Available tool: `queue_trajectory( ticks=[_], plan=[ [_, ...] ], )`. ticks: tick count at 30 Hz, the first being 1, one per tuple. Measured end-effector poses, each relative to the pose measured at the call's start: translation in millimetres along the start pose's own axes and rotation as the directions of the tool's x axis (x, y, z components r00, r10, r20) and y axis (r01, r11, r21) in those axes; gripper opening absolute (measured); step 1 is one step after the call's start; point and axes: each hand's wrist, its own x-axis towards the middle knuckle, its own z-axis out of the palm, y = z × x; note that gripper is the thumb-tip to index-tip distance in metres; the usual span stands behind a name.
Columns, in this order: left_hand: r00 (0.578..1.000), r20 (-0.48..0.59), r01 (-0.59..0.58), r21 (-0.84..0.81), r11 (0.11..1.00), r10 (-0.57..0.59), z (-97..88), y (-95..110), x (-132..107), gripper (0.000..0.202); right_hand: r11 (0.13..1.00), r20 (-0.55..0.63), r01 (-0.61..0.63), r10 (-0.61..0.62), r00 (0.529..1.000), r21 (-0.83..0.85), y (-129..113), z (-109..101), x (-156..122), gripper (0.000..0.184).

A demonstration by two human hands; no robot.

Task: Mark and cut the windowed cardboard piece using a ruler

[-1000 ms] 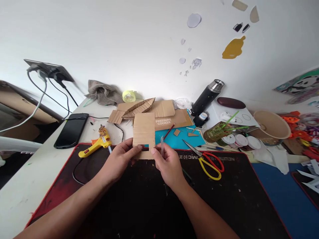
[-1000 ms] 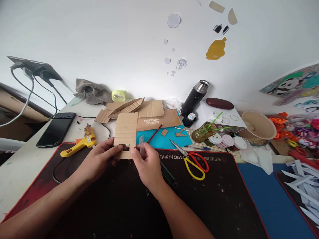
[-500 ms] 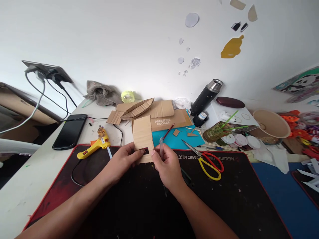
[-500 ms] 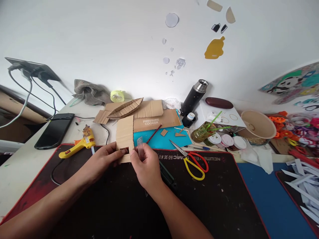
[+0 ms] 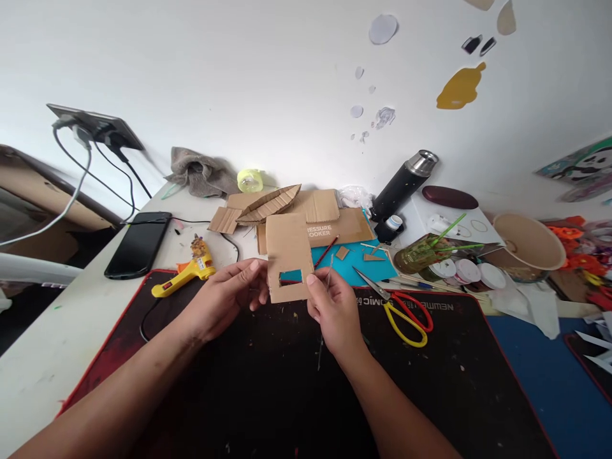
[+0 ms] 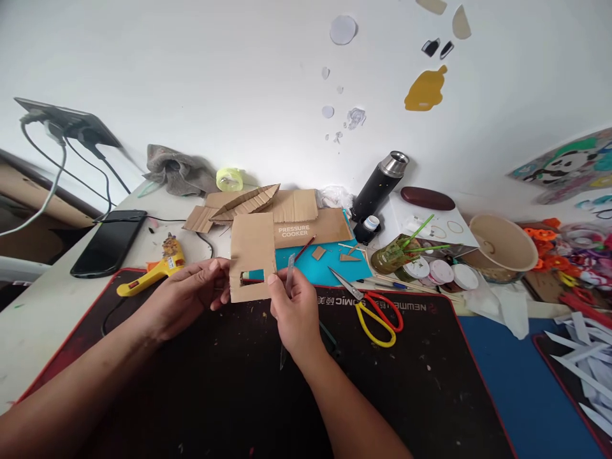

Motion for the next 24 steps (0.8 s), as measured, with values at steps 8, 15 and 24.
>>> queue_trajectory(
  ticks=[8, 15, 24],
  plan=[
    [0.995, 0.066, 0.074, 0.108, 0.991, -0.081, 12.2, -3.6, -0.2, 0.047, 0.999, 0.002, -0.024, 0.024, 1.0, -0.025, 5.9, 2.0, -3.3, 0.043],
    [0.998, 0.0, 0.063, 0.204, 0.977, -0.064, 13.1, -10.7, 1.0, 0.046, 0.989, 0.024, 0.003, 0.001, 1.0, -0.146, 14.5, 2.2, -10.4, 0.038],
    [0.996, -0.006, 0.084, 0.283, 0.956, -0.086, 14.7, -11.1, 1.9, 0.036, 0.986, 0.031, -0.005, 0.01, 0.999, -0.166, 13.9, 4.2, -11.7, 0.038]
  ],
)
